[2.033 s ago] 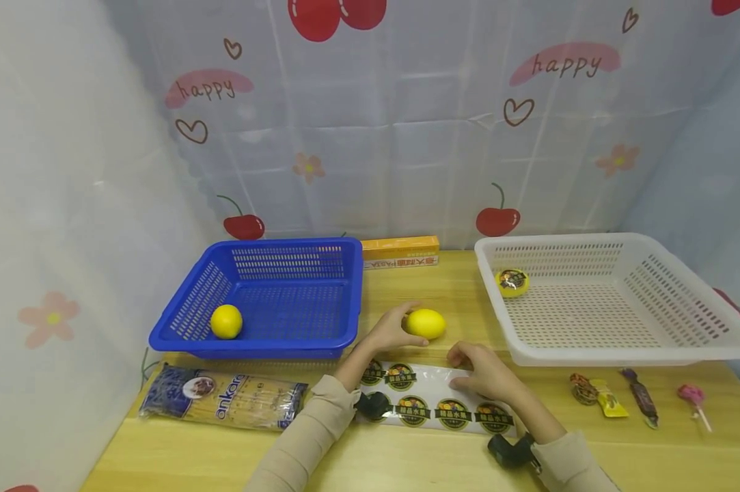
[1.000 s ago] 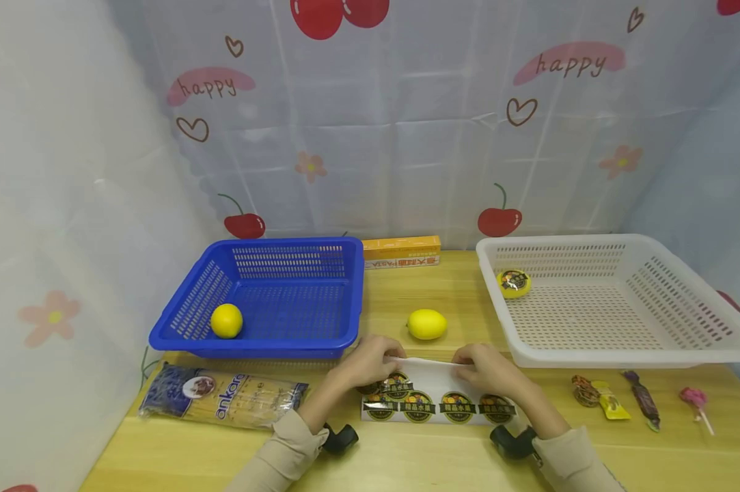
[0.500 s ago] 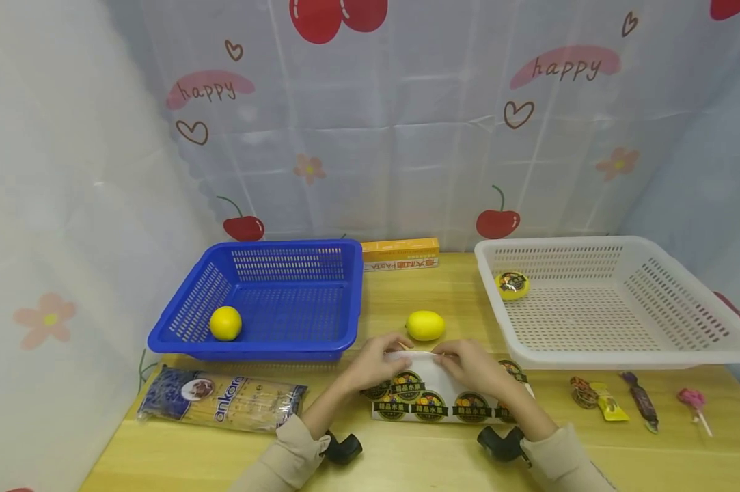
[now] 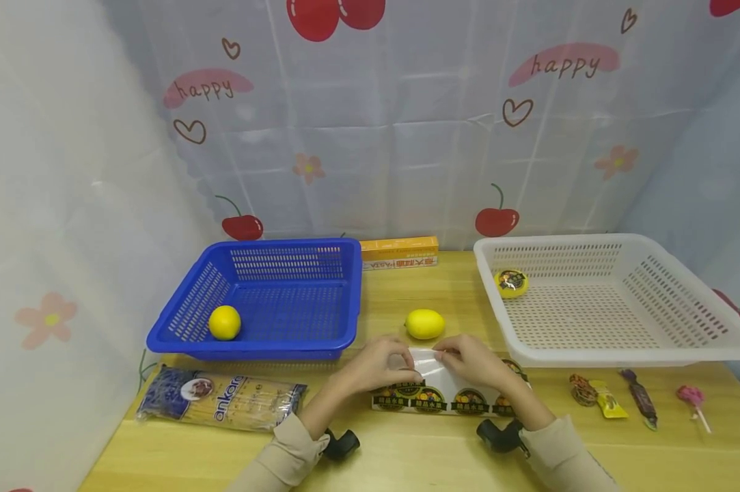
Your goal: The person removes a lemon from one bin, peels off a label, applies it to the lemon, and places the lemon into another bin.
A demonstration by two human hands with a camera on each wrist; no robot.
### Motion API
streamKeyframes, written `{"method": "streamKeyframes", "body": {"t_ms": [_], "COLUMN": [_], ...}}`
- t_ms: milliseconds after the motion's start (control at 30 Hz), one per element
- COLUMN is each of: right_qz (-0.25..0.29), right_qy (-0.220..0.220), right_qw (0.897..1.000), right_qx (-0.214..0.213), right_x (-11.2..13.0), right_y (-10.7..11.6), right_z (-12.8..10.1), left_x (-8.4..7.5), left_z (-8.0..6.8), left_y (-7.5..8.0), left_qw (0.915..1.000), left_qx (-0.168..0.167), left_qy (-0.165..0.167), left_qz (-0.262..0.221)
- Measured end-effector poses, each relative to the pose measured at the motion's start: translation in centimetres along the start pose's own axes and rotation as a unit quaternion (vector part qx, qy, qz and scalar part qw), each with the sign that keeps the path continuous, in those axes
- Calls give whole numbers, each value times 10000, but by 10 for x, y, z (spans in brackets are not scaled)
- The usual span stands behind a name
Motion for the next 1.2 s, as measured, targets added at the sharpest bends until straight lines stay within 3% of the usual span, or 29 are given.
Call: {"method": "streamKeyframes", "body": {"t_ms": [200, 433, 567, 700, 867, 1033, 1200], "right_qz": [-108, -119, -554, -737, -412, -197, -188], "right_qy": [-1, -251, -486, -237, 471, 474, 522], "right_qw": [9999, 9995, 9970, 9952, 9979, 9948, 9914], "right_qx": [34, 176, -232, -592, 176, 882, 1182], "right_x": [3, 4, 9, 22, 33, 29, 24], "right_y": [1, -1, -3, -7, -16, -26, -33], "right_z": [0, -1, -5, -11, -17, -14, -13], "left_x": [2, 8, 11, 14, 17, 18, 18], "left_z": [0, 1, 1, 1, -1, -2, -1], "left_y": [2, 5, 4, 2, -2, -4, -2], "left_qw": [9981, 9916, 9877, 9885, 9917, 9883, 9899], "left_qx": [144, -225, -292, -292, -255, -90, -134], "left_qy": [340, 95, 126, 141, 336, 652, 742], "left_qz": [-484, -1274, -1530, -1477, -1214, -1372, -1204]}}
Point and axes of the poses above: each hand's wrist, its own z-axis towards the middle knuckle, its own y-axis out of the back of the hand, x = y × z, the point moved 1 cm from there along z, towards the middle knuckle, and after that the axes turned 6 degrees about -z, right-handed, at the moved point
